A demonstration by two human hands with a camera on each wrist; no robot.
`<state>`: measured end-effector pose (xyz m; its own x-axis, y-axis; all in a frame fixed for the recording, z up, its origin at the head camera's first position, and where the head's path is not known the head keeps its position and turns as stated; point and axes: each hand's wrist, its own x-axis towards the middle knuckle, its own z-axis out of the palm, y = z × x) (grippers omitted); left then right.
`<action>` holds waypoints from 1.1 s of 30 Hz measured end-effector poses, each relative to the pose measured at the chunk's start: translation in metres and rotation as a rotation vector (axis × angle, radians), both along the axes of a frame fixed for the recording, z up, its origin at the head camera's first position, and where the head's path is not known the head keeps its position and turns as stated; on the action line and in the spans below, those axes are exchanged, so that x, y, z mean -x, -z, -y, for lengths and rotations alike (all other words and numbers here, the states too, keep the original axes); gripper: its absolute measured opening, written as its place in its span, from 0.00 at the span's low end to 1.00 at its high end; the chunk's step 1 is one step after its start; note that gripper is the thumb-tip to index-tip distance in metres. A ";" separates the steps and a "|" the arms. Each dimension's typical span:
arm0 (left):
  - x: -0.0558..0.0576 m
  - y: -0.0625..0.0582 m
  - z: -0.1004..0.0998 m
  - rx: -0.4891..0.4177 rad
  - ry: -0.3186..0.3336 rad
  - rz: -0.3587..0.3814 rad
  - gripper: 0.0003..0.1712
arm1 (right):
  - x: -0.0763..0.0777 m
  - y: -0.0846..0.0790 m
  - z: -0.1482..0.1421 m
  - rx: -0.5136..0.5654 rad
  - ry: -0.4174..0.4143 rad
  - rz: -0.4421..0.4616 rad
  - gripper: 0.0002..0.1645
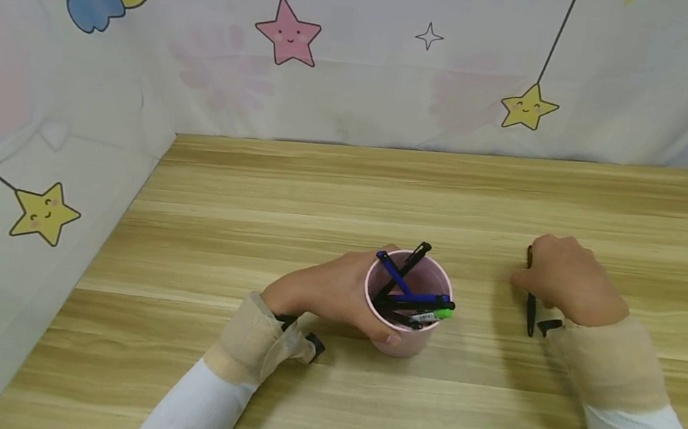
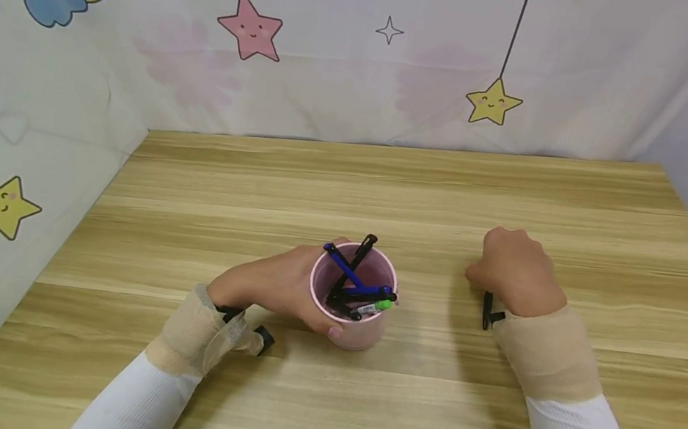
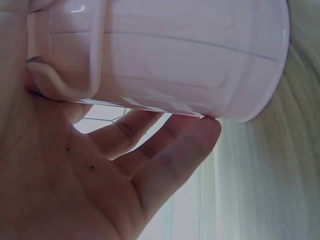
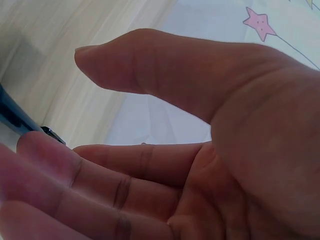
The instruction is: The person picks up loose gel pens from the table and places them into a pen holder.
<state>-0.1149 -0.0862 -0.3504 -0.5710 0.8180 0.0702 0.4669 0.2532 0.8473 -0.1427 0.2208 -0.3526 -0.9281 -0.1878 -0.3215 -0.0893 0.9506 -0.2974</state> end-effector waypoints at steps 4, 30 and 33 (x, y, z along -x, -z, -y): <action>0.000 0.000 0.000 0.005 -0.003 -0.004 0.43 | 0.001 0.002 -0.002 0.006 -0.001 0.019 0.09; 0.000 -0.003 -0.001 0.020 -0.010 -0.010 0.43 | 0.011 0.015 -0.007 0.034 0.020 0.097 0.05; 0.001 0.000 -0.001 0.018 -0.014 -0.018 0.43 | 0.012 0.016 -0.007 0.040 0.018 0.109 0.04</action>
